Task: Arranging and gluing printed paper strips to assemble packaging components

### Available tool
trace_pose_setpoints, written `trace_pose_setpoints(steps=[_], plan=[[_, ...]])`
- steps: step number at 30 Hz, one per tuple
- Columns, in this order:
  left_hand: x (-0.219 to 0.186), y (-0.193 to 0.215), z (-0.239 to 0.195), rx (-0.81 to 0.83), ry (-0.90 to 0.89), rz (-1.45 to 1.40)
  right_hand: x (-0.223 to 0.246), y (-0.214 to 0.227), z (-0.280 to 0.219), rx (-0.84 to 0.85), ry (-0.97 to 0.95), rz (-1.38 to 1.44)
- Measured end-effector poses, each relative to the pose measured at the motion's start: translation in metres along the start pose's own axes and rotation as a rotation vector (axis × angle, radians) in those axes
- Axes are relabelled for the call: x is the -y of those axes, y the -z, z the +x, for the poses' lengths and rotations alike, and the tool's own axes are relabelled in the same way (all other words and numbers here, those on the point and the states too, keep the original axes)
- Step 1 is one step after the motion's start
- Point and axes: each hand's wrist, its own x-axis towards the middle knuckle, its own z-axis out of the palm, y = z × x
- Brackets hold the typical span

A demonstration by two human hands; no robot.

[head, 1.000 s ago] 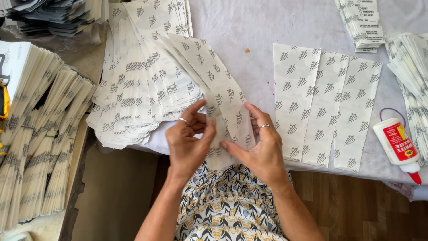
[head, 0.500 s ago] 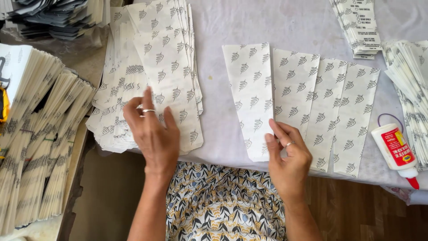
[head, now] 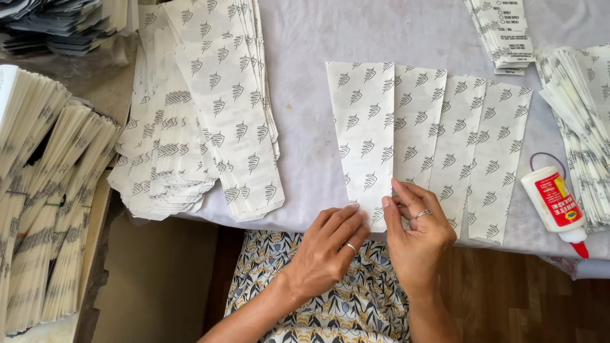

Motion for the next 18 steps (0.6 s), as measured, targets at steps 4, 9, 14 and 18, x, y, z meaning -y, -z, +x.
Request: trace_pose_setpoints(steps=[4,9,14,18], plan=[[0.004,-0.003,-0.003,0.01,-0.007,0.015,0.002,0.004,0.002,0.004,0.053,-0.036],[0.002,-0.003,0.0,0.054,0.008,0.08,-0.001,0.024,0.005,-0.04,0.044,-0.03],[0.001,0.002,0.004,0.092,0.01,0.112,-0.012,0.045,0.009,0.104,0.283,0.019],[0.0,0.0,0.003,0.106,0.019,0.116,-0.014,0.04,0.0,0.209,0.37,0.03]])
